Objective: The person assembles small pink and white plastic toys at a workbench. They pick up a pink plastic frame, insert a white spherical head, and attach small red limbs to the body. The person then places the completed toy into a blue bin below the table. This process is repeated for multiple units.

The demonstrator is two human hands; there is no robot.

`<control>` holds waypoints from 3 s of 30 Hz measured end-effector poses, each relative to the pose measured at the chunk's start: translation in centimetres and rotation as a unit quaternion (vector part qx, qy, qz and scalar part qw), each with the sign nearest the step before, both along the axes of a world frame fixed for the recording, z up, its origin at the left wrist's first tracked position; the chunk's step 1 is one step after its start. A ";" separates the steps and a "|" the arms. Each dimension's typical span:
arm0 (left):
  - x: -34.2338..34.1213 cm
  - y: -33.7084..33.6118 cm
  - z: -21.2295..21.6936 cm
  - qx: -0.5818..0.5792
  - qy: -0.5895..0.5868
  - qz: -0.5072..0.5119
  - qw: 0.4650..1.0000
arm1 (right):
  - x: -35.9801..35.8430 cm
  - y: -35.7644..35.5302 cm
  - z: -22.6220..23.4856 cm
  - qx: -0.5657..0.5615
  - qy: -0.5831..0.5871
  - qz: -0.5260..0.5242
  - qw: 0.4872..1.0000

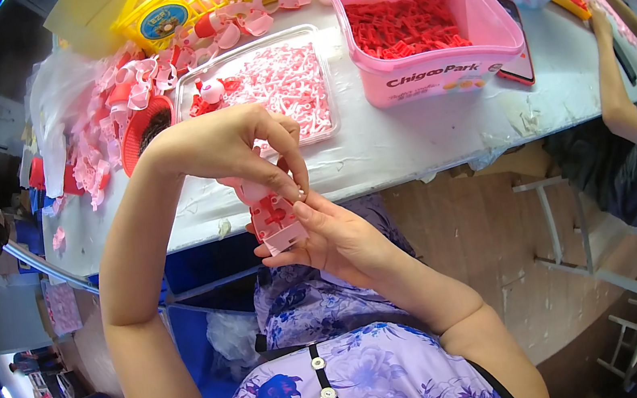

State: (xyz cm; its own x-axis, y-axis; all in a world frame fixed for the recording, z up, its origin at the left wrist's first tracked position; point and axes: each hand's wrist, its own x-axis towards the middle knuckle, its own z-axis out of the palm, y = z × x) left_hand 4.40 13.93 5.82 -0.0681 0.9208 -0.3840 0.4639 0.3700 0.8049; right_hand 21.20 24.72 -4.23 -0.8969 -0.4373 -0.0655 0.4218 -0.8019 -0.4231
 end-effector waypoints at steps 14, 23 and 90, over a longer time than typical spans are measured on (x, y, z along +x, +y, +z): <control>-1.9 -4.2 -0.6 0.216 0.086 0.376 0.897 | 0.1 1.1 -0.4 -0.095 -0.035 -0.083 0.991; -1.1 -5.7 -5.6 0.157 0.379 0.331 0.850 | -0.1 1.6 -0.5 -0.089 -0.015 -0.117 0.989; 7.4 -10.0 -4.9 0.391 0.450 0.180 0.783 | 0.0 -0.2 -0.3 -0.146 -0.081 0.003 0.986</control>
State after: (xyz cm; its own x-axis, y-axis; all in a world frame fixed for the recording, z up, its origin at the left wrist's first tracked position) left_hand 11.79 3.97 0.94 -0.2960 0.7092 0.6398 0.9520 0.1645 0.2581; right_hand 21.24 24.55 -4.55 -0.8829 -0.4631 -0.0779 0.4691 -0.8774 -0.1008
